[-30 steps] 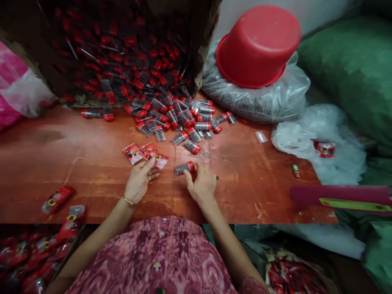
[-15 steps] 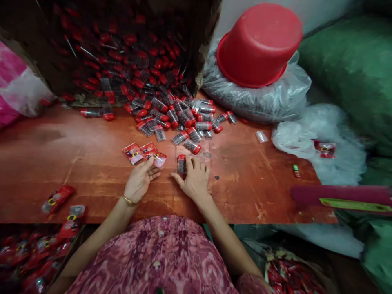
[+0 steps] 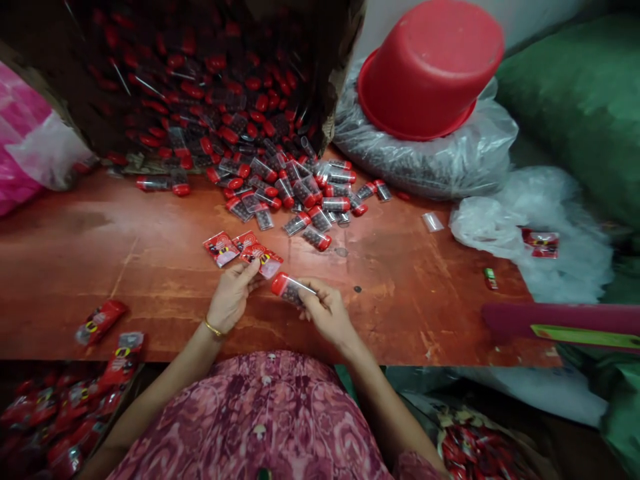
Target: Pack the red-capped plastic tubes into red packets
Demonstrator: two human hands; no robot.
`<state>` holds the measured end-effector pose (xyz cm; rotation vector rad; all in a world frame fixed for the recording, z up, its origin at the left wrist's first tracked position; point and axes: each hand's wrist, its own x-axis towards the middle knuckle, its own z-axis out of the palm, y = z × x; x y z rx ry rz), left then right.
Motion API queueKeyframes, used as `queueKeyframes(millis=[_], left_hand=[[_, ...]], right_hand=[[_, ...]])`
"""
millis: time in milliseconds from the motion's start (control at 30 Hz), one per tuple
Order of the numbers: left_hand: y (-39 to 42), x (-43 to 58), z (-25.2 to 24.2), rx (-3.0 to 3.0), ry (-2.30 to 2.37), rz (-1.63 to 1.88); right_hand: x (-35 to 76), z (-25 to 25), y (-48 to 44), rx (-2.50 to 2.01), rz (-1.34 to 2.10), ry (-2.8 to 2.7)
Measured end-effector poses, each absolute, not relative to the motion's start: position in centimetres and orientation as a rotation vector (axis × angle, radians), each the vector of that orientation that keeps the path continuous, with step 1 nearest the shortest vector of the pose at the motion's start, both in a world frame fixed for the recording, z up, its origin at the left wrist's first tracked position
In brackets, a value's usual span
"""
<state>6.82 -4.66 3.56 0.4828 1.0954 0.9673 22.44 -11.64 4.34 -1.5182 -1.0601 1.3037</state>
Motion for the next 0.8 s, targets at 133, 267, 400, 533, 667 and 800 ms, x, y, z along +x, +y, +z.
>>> queueKeyframes(millis=[133,267,400,533,667,800], left_hand=[[-4.8,6.7,3.4,0.603,1.03,0.974],[-4.6,6.3,2.9,0.68,1.018,0.966],[-4.5,6.3,2.8,0.657,0.993,0.952],[-4.5,6.3,3.1,0.629,0.944,0.891],[-4.5,6.3,3.1,0.659,0.932,0.913],[-4.5,6.5,3.1,0.685,0.929,0.91]], right_hand=[[22.3,4.6,-11.1,-1.456,1.433,-0.939],[22.5,4.0,-10.6,-1.424,1.475,-0.909],[22.4,3.5,-10.4,-1.379,1.465,-0.895],[22.3,3.1,-10.4,-1.37,1.412,-0.881],[22.3,3.2,-10.4,-1.391,1.45,-0.929],[22.0,3.2,-10.4,-1.4,1.399,-0.964]])
